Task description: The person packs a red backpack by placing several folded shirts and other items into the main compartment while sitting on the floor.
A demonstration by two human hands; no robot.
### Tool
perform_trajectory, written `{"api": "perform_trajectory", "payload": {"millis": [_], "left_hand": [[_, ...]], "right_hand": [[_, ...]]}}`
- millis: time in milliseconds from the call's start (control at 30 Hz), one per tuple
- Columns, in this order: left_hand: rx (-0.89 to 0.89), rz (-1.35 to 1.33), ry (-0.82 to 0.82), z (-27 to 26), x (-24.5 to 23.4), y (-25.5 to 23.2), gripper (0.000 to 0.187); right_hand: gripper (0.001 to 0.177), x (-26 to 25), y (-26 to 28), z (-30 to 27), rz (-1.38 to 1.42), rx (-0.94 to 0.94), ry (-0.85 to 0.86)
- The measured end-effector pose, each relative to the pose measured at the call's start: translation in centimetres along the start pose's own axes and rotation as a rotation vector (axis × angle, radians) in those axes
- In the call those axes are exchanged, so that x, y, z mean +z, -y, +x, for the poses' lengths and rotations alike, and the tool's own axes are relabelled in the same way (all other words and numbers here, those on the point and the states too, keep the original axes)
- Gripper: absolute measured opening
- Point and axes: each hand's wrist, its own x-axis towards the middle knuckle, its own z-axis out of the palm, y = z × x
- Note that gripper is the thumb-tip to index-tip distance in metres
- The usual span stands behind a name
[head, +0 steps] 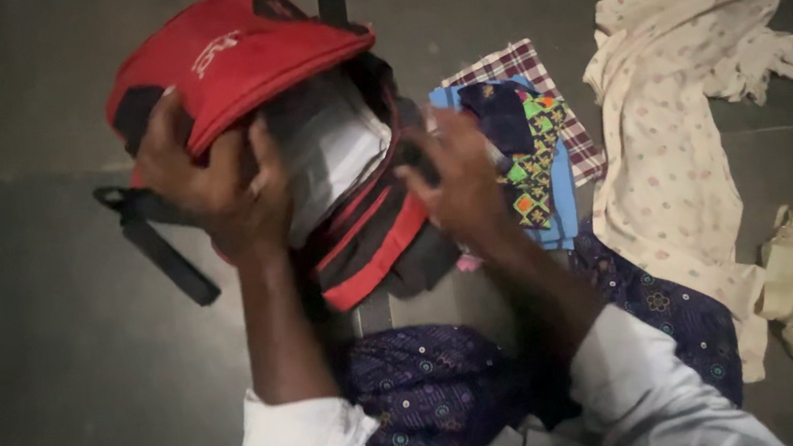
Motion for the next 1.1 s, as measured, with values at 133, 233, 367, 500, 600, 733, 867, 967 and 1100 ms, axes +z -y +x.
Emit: {"api": "perform_trajectory", "payload": {"millis": [133,233,367,500,600,733,867,967,1100], "left_hand": [[0.047,0.019,-0.014,0.1,0.5,-0.5,0.015],[0.06,0.03,0.028,-0.6,1.0,-0.5,0.015],[0.077,0.078,0.072,-1.9,1.5,0.4,0.017],[0.041,0.194,0.075,-3.1,0.8,-0.6,0.025],[0.051,0.29,0.053,-3.7,0.0,-1.9,0.025],[0.118,0.213,0.048,-6.4,-1.1,-4.7,0.023],[0.151,0.16,0.087,-9.1,-1.0,-6.3,0.02],[0.043,-0.046,0.438,-10.3,-0.5,-6.2,0.019],[0.02,-0.001,0.668,-11.6,1.0,-7.0,0.04]], "right_hand": [[0.081,-1.6,-4.8,-1.7,-0.373,0.113,0.113],[0.095,-0.8,-7.2,-3.8,-0.444,0.28,0.226],[0.085,0.4,-8.6,-4.7,-0.403,0.296,0.268],[0.077,0.5,-10.7,-5.1,-0.281,0.276,0.246],[0.063,0.5,-12.8,-6.5,-0.127,0.164,0.09],[0.052,0.5,-15.6,-7.8,0.085,0.071,-0.032],[0.053,1.8,-21.6,-7.3,0.373,0.504,0.122],[0.043,2.3,-26.9,-9.1,0.377,0.355,-0.032],[0.047,0.6,-28.0,-8.9,1.562,0.764,-0.254]]}}
